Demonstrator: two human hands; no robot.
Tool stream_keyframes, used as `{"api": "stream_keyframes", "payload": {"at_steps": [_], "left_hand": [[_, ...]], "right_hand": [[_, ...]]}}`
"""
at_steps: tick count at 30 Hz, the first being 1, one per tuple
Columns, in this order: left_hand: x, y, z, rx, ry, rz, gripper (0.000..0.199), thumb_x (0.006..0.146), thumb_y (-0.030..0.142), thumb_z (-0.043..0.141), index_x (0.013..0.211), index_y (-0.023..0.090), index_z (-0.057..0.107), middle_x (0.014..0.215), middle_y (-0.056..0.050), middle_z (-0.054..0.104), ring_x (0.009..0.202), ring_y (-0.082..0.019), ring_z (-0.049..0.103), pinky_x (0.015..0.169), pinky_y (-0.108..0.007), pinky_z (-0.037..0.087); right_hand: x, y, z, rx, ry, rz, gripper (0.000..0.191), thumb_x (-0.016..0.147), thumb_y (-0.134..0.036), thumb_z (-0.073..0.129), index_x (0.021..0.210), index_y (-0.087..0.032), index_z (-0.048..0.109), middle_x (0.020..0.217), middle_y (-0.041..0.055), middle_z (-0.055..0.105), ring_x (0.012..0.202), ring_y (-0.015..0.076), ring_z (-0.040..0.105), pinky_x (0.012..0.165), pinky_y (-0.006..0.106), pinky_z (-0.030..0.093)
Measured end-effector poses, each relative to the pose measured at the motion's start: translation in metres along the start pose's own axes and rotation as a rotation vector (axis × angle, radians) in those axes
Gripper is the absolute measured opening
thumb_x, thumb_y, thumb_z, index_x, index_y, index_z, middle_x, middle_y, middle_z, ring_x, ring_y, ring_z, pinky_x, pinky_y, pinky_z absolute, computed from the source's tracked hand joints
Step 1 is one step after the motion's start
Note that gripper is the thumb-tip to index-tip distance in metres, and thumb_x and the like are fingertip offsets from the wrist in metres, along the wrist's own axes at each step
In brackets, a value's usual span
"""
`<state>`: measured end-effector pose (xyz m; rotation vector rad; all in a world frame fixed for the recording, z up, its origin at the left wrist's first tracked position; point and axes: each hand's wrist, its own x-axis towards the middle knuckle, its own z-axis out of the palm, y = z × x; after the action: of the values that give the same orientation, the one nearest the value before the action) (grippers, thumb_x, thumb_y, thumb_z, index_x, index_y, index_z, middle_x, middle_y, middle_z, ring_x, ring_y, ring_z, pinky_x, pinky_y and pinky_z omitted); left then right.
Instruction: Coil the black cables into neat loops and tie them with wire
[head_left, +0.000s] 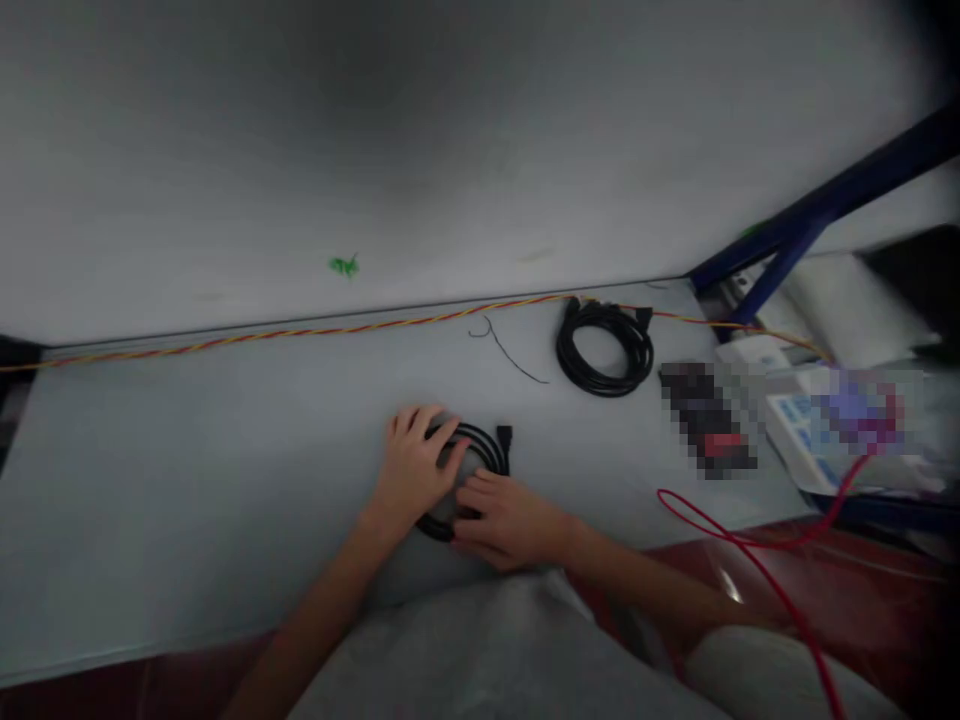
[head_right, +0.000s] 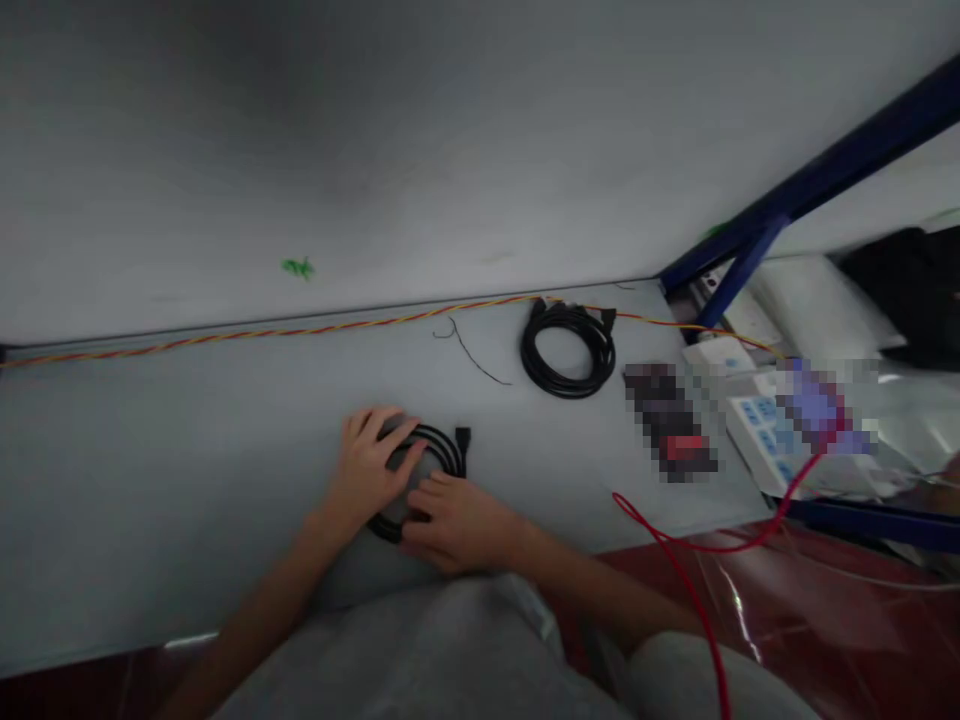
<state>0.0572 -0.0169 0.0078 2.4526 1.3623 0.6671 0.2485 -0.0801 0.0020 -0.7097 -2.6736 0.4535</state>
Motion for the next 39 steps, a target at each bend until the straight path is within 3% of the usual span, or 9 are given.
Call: {"api": "stream_keyframes", "payload": {"at_steps": [3, 6, 12, 19, 23, 27, 30, 33, 39], "left_hand": [[0.001, 0.000, -0.001, 0.024, -0.106, 0.141, 0.034, 0.102, 0.035, 0.063, 0.136, 0.029, 0.068, 0.126, -0.008, 0.071, 0.114, -0.027, 0.062, 0.109, -0.056, 0.039], [0.007, 0.001, -0.003, 0.041, -0.147, 0.174, 0.028, 0.103, 0.032, 0.062, 0.129, 0.029, 0.070, 0.123, -0.006, 0.073, 0.113, -0.026, 0.063, 0.113, -0.057, 0.036], [0.023, 0.001, -0.002, -0.072, -0.342, 0.316, 0.046, 0.095, 0.007, 0.057, 0.138, 0.021, 0.064, 0.132, -0.010, 0.068, 0.119, -0.028, 0.059, 0.103, -0.048, 0.048], [0.021, 0.002, 0.009, -0.150, -0.290, 0.318, 0.022, 0.099, 0.022, 0.063, 0.119, 0.021, 0.074, 0.118, -0.009, 0.071, 0.111, -0.027, 0.059, 0.100, -0.047, 0.050], [0.015, 0.014, 0.015, -0.169, -0.276, 0.236, 0.027, 0.094, 0.010, 0.062, 0.115, 0.020, 0.075, 0.117, -0.009, 0.072, 0.112, -0.026, 0.059, 0.099, -0.046, 0.050], [0.011, 0.017, 0.015, -0.107, -0.321, 0.328, 0.047, 0.085, 0.004, 0.063, 0.126, 0.025, 0.073, 0.126, -0.009, 0.070, 0.116, -0.031, 0.057, 0.097, -0.051, 0.048], [0.010, 0.015, 0.013, -0.090, -0.317, 0.359, 0.045, 0.082, 0.005, 0.062, 0.120, 0.023, 0.075, 0.125, -0.010, 0.070, 0.116, -0.031, 0.058, 0.098, -0.052, 0.047], [0.011, 0.015, 0.013, -0.122, -0.307, 0.380, 0.049, 0.080, 0.003, 0.059, 0.123, 0.021, 0.074, 0.131, -0.011, 0.068, 0.122, -0.030, 0.057, 0.103, -0.051, 0.046], [0.013, 0.014, 0.012, -0.086, -0.371, 0.449, 0.054, 0.084, 0.006, 0.060, 0.132, 0.029, 0.070, 0.124, -0.009, 0.069, 0.117, -0.029, 0.058, 0.100, -0.049, 0.045]], "right_hand": [[0.000, -0.001, 0.001, 0.023, 0.005, 0.039, 0.030, 0.106, -0.036, 0.054, 0.087, -0.019, 0.069, 0.086, 0.0064, 0.061, 0.086, 0.0215, 0.051, 0.085, 0.037, 0.042], [-0.001, -0.001, 0.001, 0.051, -0.008, 0.061, 0.026, 0.106, -0.033, 0.054, 0.092, -0.018, 0.070, 0.088, 0.0062, 0.063, 0.086, 0.0213, 0.051, 0.085, 0.037, 0.042], [-0.003, 0.000, 0.001, 0.104, -0.041, 0.053, 0.018, 0.104, -0.030, 0.059, 0.095, -0.020, 0.072, 0.090, 0.0037, 0.064, 0.085, 0.0193, 0.051, 0.082, 0.035, 0.040], [-0.004, -0.010, 0.001, 0.037, 0.121, 0.110, 0.018, 0.102, -0.031, 0.065, 0.091, -0.019, 0.074, 0.085, 0.0025, 0.064, 0.091, 0.0208, 0.052, 0.094, 0.038, 0.042], [-0.013, -0.029, 0.004, -0.054, 0.257, 0.288, 0.013, 0.100, -0.028, 0.069, 0.090, -0.022, 0.074, 0.086, 0.0022, 0.067, 0.093, 0.0206, 0.053, 0.099, 0.041, 0.041], [-0.026, -0.044, 0.006, -0.067, 0.425, 0.423, 0.009, 0.099, -0.034, 0.072, 0.103, -0.027, 0.076, 0.098, 0.0045, 0.071, 0.096, 0.0220, 0.058, 0.096, 0.042, 0.045], [-0.032, -0.042, 0.002, -0.044, 0.581, 0.749, 0.018, 0.105, -0.033, 0.060, 0.113, -0.024, 0.072, 0.097, 0.0080, 0.070, 0.089, 0.0219, 0.062, 0.083, 0.038, 0.051], [-0.032, -0.033, -0.002, -0.031, 0.576, 1.101, 0.028, 0.106, -0.043, 0.055, 0.117, -0.020, 0.068, 0.089, 0.0078, 0.070, 0.083, 0.0238, 0.065, 0.079, 0.039, 0.053], [-0.030, -0.033, 0.005, 0.024, 0.524, 1.241, 0.046, 0.106, -0.047, 0.052, 0.140, -0.016, 0.056, 0.098, 0.0105, 0.073, 0.088, 0.0279, 0.068, 0.083, 0.043, 0.054]]}}
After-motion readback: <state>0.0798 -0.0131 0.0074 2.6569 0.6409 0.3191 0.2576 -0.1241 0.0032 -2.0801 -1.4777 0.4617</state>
